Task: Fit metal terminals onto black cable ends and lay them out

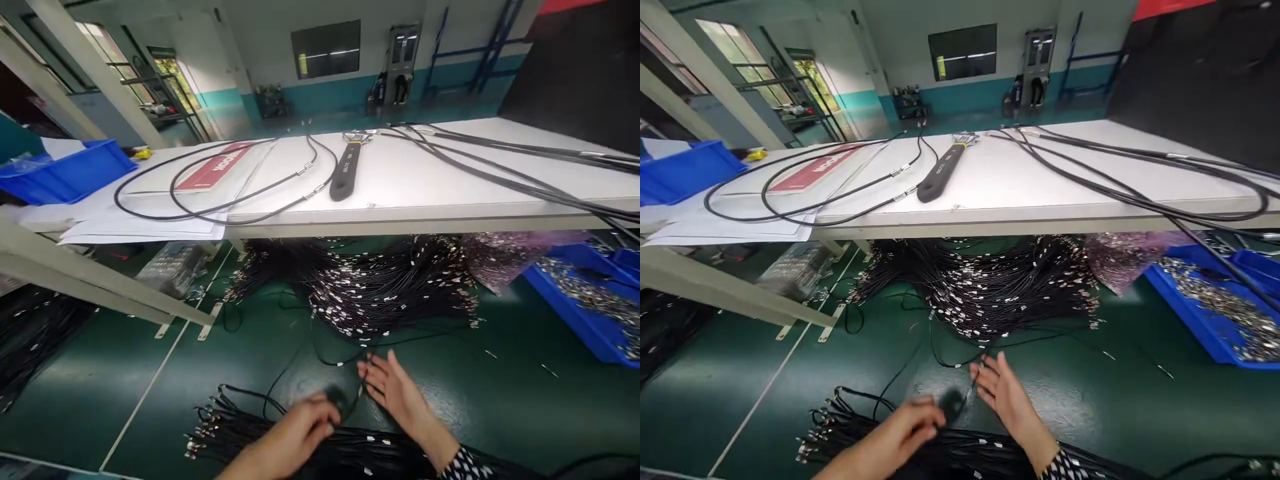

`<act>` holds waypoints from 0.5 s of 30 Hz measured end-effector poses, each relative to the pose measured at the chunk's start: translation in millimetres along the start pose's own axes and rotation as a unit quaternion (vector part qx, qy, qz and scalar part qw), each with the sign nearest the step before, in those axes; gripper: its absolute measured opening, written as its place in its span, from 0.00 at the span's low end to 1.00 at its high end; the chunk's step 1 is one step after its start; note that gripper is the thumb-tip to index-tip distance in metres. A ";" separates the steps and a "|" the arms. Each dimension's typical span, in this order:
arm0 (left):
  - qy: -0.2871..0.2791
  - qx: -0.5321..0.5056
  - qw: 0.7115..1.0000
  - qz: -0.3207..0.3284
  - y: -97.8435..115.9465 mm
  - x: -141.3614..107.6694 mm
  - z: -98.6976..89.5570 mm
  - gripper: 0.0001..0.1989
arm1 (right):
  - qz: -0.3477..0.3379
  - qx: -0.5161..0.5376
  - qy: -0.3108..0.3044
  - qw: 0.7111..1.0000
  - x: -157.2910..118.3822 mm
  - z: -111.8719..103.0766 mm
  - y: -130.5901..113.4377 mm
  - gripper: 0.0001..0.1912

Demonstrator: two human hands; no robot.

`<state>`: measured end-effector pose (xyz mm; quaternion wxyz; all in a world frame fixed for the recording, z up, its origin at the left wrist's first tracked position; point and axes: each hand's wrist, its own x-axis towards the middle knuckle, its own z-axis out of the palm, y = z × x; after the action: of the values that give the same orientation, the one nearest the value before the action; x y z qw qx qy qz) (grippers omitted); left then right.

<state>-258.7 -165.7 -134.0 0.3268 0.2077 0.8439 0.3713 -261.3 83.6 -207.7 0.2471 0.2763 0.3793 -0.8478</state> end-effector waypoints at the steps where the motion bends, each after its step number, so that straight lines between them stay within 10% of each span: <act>1: -0.016 -0.002 1.000 -0.008 1.6 -17.0 3.5 0.09 | -0.006 0.071 0.014 0.997 10.8 0.0 -10.3 0.21; 7: 0.013 0.018 0.995 -0.093 -7.2 -81.5 -8.7 0.09 | -0.122 0.167 0.058 0.977 14.5 -20.3 -79.0 0.05; 15: 0.162 0.033 0.983 -0.077 17.8 -84.7 -29.6 0.13 | -0.258 0.186 0.025 0.948 -42.6 -50.1 -123.9 0.12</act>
<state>-218.4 -219.2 -71.7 0.2062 0.0903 0.9109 0.3458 -294.2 204.7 -144.9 -0.0455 0.2305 0.2795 -0.9310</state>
